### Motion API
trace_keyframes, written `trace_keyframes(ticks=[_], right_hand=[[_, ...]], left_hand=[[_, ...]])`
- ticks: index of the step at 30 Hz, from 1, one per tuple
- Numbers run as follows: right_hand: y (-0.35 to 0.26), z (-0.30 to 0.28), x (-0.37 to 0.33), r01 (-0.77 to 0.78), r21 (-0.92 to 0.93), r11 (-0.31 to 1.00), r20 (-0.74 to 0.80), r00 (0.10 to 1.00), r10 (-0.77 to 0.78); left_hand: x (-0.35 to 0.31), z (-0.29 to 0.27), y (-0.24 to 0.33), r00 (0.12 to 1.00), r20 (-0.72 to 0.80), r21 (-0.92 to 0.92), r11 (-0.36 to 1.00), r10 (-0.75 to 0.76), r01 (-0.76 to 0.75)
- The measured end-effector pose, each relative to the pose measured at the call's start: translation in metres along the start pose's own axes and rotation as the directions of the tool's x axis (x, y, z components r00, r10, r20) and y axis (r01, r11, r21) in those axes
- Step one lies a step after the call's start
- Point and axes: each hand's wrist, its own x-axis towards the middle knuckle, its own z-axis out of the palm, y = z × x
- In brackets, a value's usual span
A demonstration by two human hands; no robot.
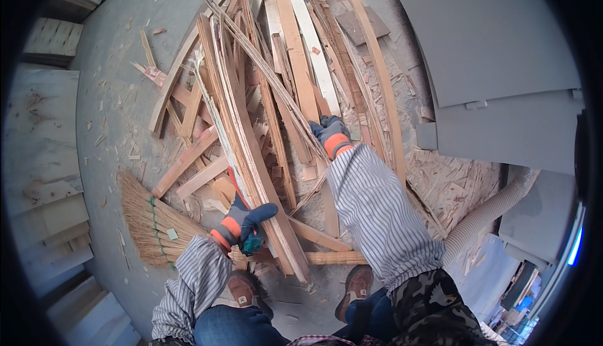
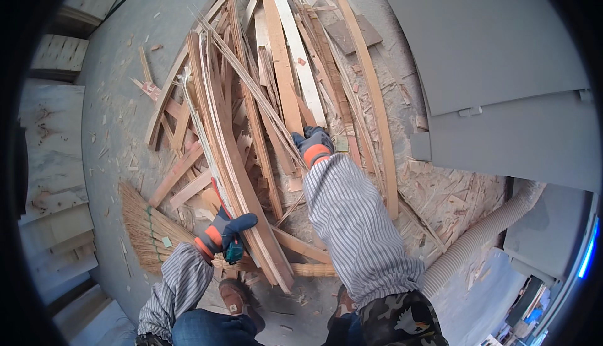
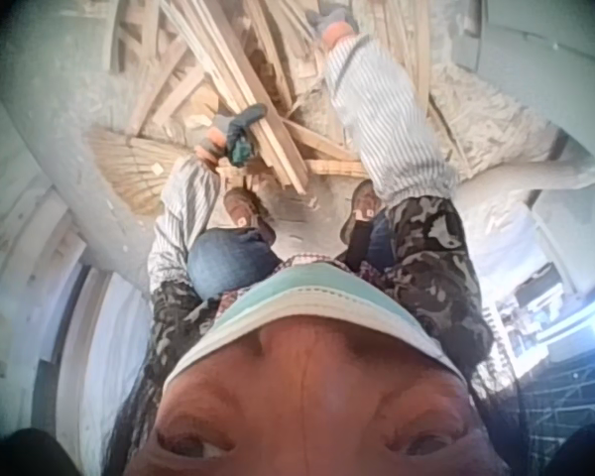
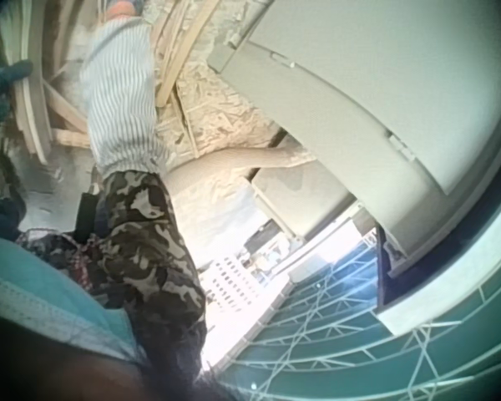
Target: The person sweeps wood shavings and small offcuts from a metal machine surface and the workshop floor using a straw broom. They gather the debris into a pile and then pick up several longer wood offcuts by hand, stacking them with other pieces.
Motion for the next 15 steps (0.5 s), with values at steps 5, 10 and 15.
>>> trace_keyframes(ticks=[5,10,15], right_hand=[[-0.005,-0.005,0.004,-0.092,0.138,0.986,0.179,0.982,0.067],[-0.055,-0.002,-0.033,0.05,0.475,0.879,0.215,0.961,-0.171],[-0.102,-0.041,-0.056,0.162,-0.393,0.905,0.21,0.974,-0.083]], left_hand=[[-0.006,-0.003,0.009,0.998,0.06,-0.101,0.995,-0.002,0.008],[-0.006,0.001,0.011,0.999,0.034,-0.021,1.0,0.004,-0.003],[-0.006,0.003,0.009,0.999,0.021,0.019,0.999,0.049,-0.049]])
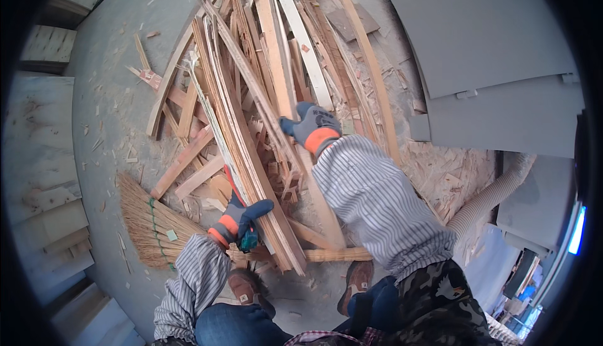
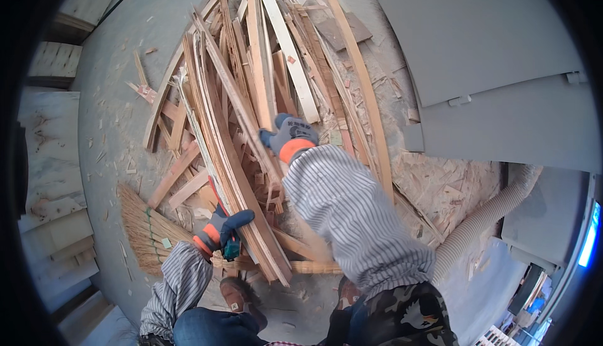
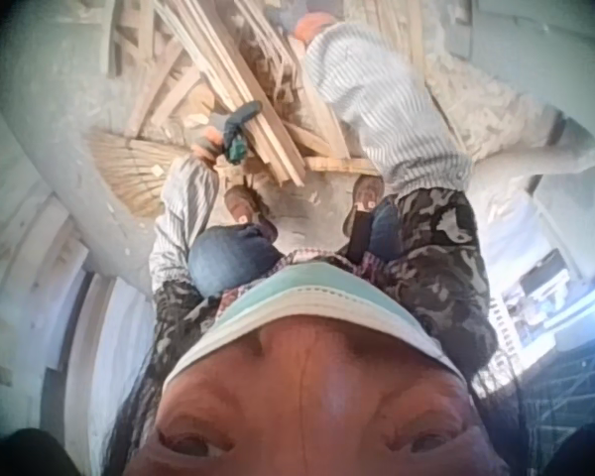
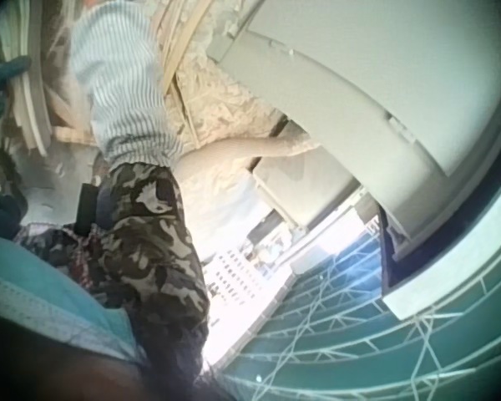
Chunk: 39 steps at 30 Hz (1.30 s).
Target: The person sweeps wood shavings and small offcuts from a metal machine surface and the workshop floor using a straw broom. They gather the debris into a pile and then pick up several longer wood offcuts by hand, stacking them with other pieces.
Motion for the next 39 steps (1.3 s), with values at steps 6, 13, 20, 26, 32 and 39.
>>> trace_keyframes(ticks=[6,13,20,26,32,39], right_hand=[[0.066,-0.089,-0.004,-0.038,-0.462,0.886,-0.239,0.967,-0.083],[0.103,-0.121,0.011,0.215,-0.265,0.94,-0.43,0.846,-0.314],[0.032,-0.013,0.037,-0.045,-0.337,0.941,-0.131,0.991,0.0],[0.044,-0.003,0.075,-0.194,-0.277,0.941,-0.124,0.978,0.166],[0.058,-0.07,0.063,-0.075,0.634,0.77,0.279,0.95,-0.137],[0.086,-0.087,-0.055,-0.365,0.901,0.233,0.432,0.726,-0.535]], left_hand=[[0.003,-0.004,-0.007,0.999,0.001,-0.031,0.999,0.038,-0.038],[0.004,-0.003,-0.007,0.999,-0.028,-0.013,1.0,-0.018,0.018],[0.004,-0.003,-0.007,0.999,-0.026,0.017,1.0,-0.019,0.019],[0.007,-0.008,-0.012,0.998,-0.016,0.105,0.993,0.06,-0.058],[0.008,-0.008,-0.018,0.994,-0.028,0.072,0.992,0.109,-0.106],[0.01,-0.009,-0.018,0.992,-0.024,0.121,0.985,0.124,-0.12]])
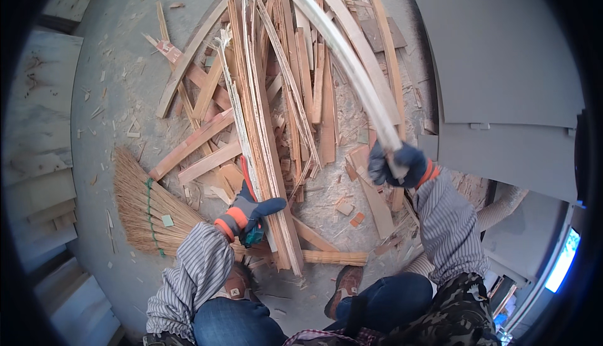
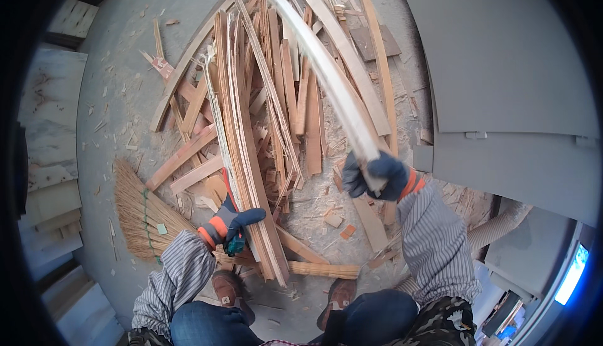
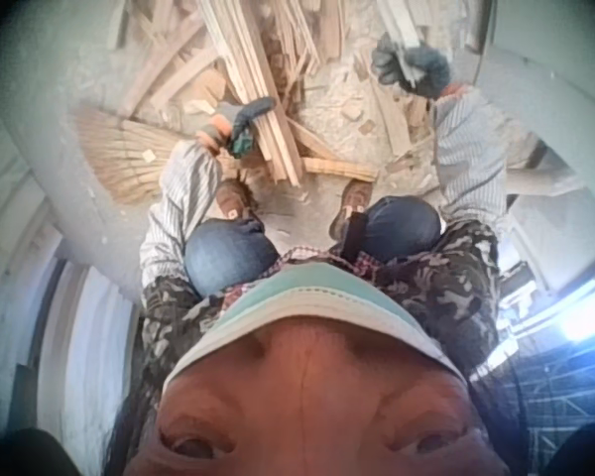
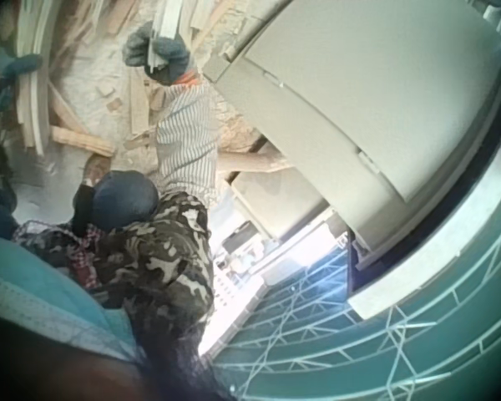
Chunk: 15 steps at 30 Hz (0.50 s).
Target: The person sweeps wood shavings and small offcuts from a metal machine surface and the workshop floor using a straw broom. They gather the debris into a pile and then pick up several longer wood offcuts by hand, stacking them with other pieces.
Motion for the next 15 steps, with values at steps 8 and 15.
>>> trace_keyframes(ticks=[8,15], right_hand=[[0.053,-0.006,0.018,-0.079,0.211,0.974,-0.312,0.939,0.144],[0.076,-0.005,0.035,-0.275,0.101,0.956,-0.492,0.821,0.289]], left_hand=[[-0.002,0.001,0.004,1.0,0.012,-0.045,0.999,-0.008,0.008],[-0.001,0.003,0.002,0.998,-0.028,-0.013,0.998,-0.055,0.054]])
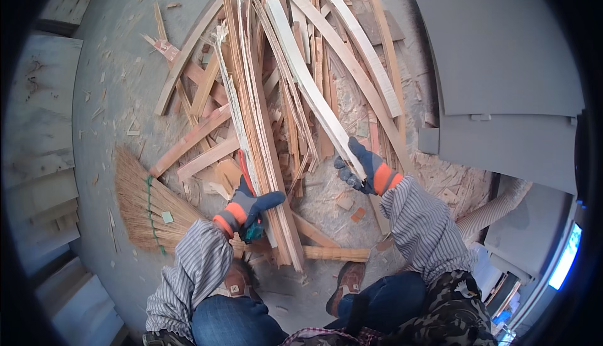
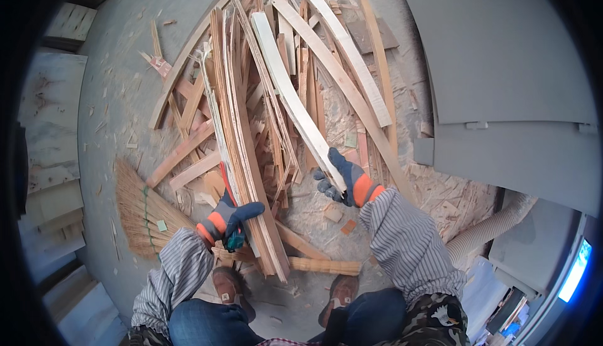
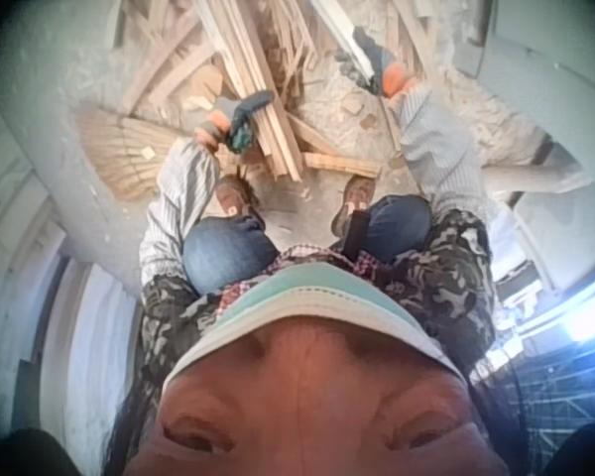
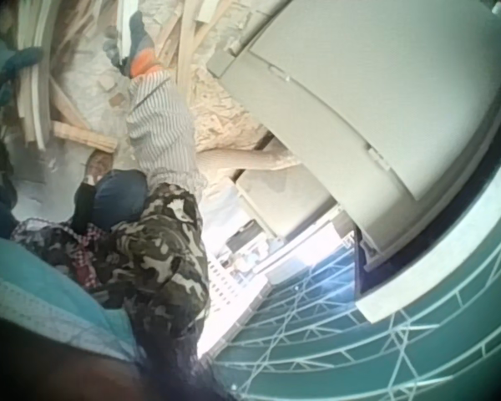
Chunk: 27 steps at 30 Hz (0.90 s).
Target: The person sweeps wood shavings and small offcuts from a metal machine surface and the workshop floor using a straw broom. They gather the debris into a pile and then pick up several longer wood offcuts by hand, stacking them with other pieces.
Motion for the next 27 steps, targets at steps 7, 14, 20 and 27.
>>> trace_keyframes(ticks=[7,14,20,27], right_hand=[[0.008,-0.001,0.016,-0.029,-0.021,0.999,-0.107,0.994,0.027],[0.035,-0.031,0.025,0.059,-0.882,0.467,-0.327,0.637,-0.698],[0.007,-0.049,0.025,0.038,-0.466,0.884,-0.416,0.872,-0.257],[0.038,-0.025,-0.008,0.097,-0.983,0.154,-0.022,0.777,-0.629]], left_hand=[[-0.001,0.001,0.0,0.999,0.013,-0.039,0.998,-0.04,0.041],[-0.002,0.003,0.003,1.0,-0.006,-0.074,0.997,0.004,-0.004],[-0.004,0.003,0.005,1.0,-0.013,-0.067,0.997,-0.025,0.024],[-0.001,0.001,-0.001,0.999,-0.013,-0.059,0.998,-0.035,0.034]])
